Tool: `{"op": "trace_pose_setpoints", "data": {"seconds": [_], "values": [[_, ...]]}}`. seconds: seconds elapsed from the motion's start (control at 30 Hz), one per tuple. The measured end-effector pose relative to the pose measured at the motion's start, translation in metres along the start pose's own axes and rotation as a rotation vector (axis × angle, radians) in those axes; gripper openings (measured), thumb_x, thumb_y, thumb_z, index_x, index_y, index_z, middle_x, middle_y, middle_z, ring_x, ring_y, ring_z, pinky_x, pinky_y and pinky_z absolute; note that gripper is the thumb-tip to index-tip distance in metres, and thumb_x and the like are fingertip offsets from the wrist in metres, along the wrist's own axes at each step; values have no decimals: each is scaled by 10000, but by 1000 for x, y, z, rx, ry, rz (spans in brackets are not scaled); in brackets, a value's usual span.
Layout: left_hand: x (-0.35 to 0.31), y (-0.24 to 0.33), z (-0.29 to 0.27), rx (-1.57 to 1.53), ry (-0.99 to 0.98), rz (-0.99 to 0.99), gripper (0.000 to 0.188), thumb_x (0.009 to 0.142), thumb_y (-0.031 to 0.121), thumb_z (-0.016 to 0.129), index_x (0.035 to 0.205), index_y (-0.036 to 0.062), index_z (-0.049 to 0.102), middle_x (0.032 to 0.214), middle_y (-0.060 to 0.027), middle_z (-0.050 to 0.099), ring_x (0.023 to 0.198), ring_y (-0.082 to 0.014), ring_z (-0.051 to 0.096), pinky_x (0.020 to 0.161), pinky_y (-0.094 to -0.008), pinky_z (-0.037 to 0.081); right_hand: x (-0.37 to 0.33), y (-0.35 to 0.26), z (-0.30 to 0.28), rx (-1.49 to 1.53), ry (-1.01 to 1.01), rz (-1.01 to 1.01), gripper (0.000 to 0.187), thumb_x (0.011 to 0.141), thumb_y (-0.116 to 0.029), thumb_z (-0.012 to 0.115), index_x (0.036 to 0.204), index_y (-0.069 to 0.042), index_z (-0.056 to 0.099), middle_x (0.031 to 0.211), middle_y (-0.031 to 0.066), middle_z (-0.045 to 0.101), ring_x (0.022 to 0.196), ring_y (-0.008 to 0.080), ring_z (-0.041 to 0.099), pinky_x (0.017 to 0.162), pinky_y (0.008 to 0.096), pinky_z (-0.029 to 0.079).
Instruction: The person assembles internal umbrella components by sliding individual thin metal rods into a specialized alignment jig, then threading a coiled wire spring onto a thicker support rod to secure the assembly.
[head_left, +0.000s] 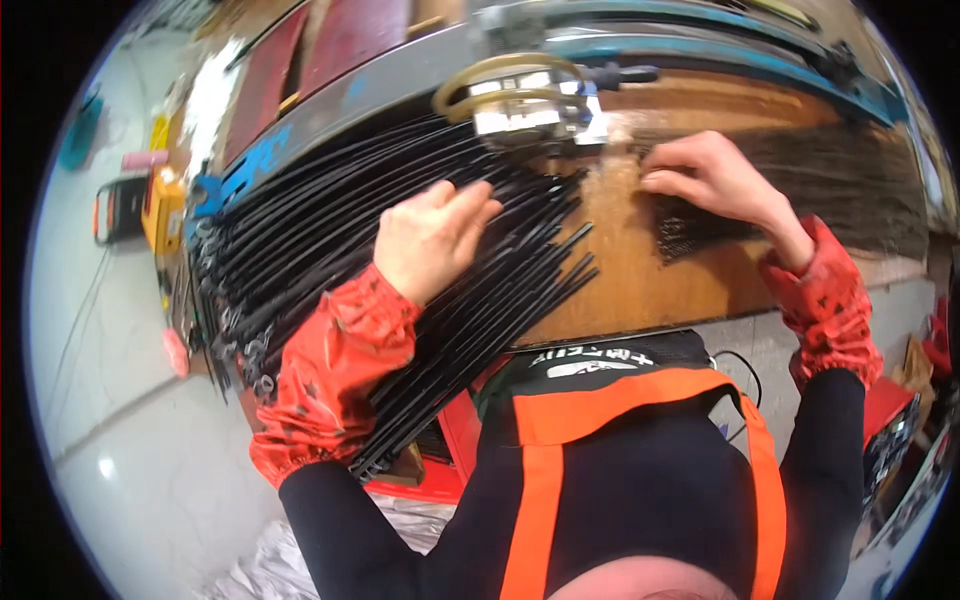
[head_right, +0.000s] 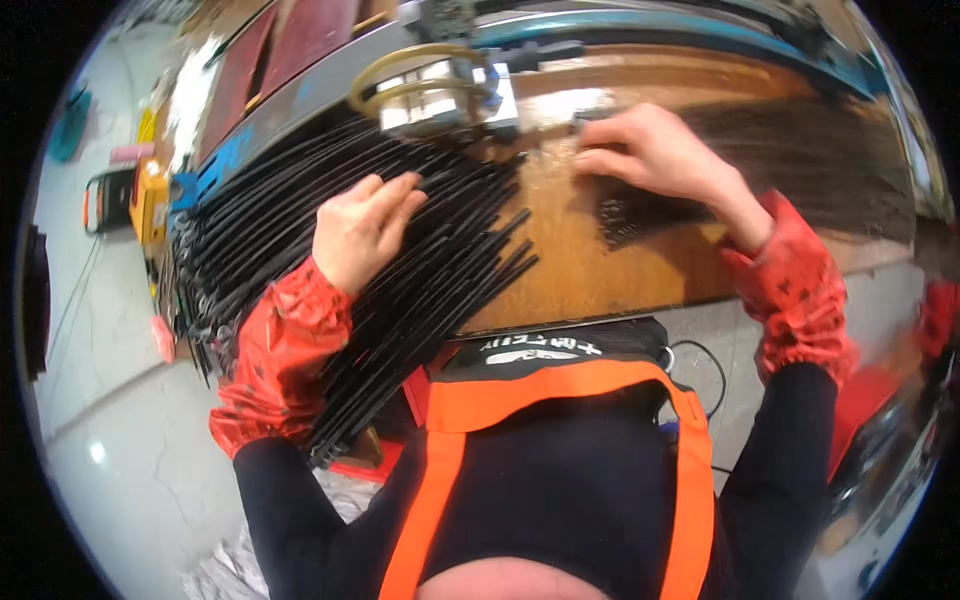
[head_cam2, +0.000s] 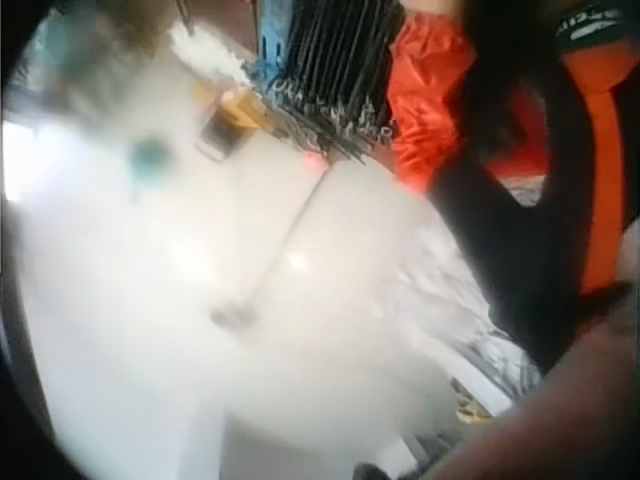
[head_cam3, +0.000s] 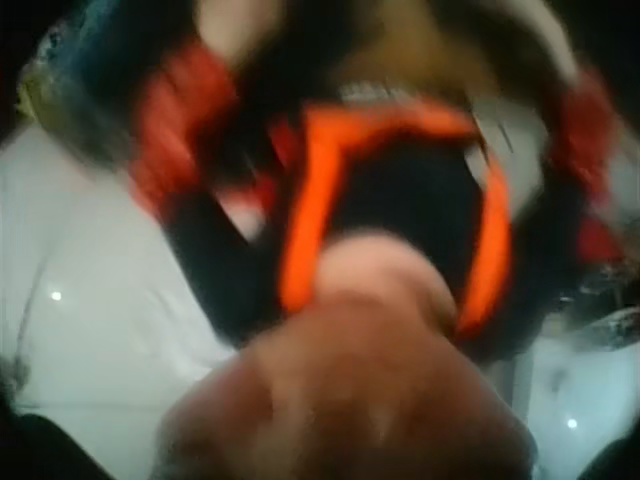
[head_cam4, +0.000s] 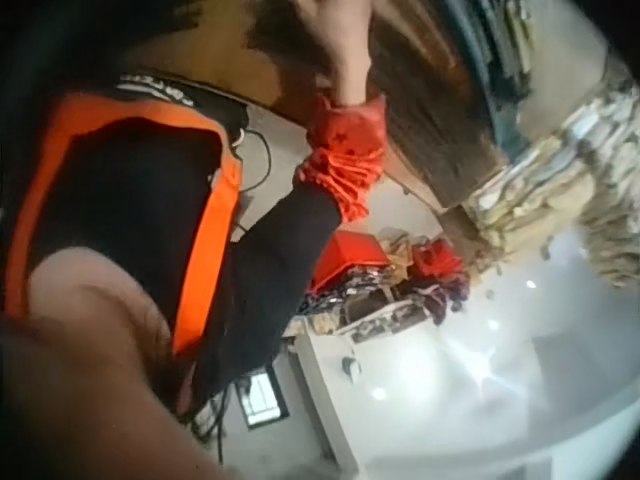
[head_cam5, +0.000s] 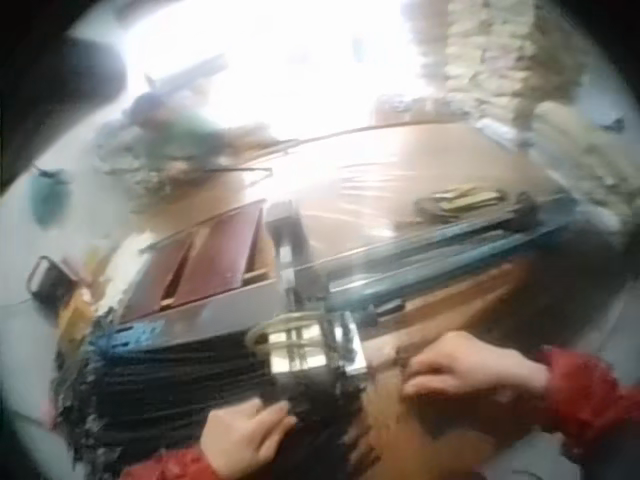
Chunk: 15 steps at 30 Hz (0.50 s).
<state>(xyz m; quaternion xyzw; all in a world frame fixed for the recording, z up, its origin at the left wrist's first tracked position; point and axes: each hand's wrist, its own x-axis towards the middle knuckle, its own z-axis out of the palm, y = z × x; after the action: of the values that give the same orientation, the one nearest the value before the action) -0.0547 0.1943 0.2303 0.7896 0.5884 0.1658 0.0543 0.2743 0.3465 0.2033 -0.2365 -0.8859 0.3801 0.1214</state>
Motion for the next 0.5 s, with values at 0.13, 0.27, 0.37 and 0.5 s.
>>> {"op": "trace_pose_setpoints", "data": {"seconds": [0.13, 0.27, 0.37, 0.5], "values": [[33, 55, 17, -65, -38, 45, 179, 921, 234, 709, 1057, 118, 729, 679, -89, 587, 568, -297, 610, 518, -403, 477, -13, -1, 17, 30, 82, -105, 275, 882, -309, 736, 965, -48, 728, 826, 176, 689, 728, 352, 671, 646, 409, 510], [49, 74, 23, -139, -59, 67, 169, 933, 214, 694, 1052, 97, 719, 717, -102, 624, 589, -303, 626, 525, -404, 479, -24, -10, 25, 123, 383, -141, 283, 856, -294, 775, 982, -43, 744, 799, 139, 698, 686, 297, 666, 607, 375, 517], [49, 79, 19, -154, -82, 70, 156, 940, 197, 682, 1041, 80, 702, 745, -124, 643, 611, -323, 637, 537, -408, 487, -30, -10, 23, -160, 478, -250, 267, 820, -293, 785, 946, -64, 729, 719, 68, 639, 643, 234, 639, 573, 347, 505], [50, 88, 8, -107, -170, 107, 160, 976, 290, 625, 971, 131, 643, 708, -121, 604, 587, -366, 630, 502, -471, 485, -37, 0, 21, -625, 511, -547, 275, 762, -283, 772, 947, -90, 708, 646, -15, 443, 598, 145, 523, 478, 277, 435]]}}
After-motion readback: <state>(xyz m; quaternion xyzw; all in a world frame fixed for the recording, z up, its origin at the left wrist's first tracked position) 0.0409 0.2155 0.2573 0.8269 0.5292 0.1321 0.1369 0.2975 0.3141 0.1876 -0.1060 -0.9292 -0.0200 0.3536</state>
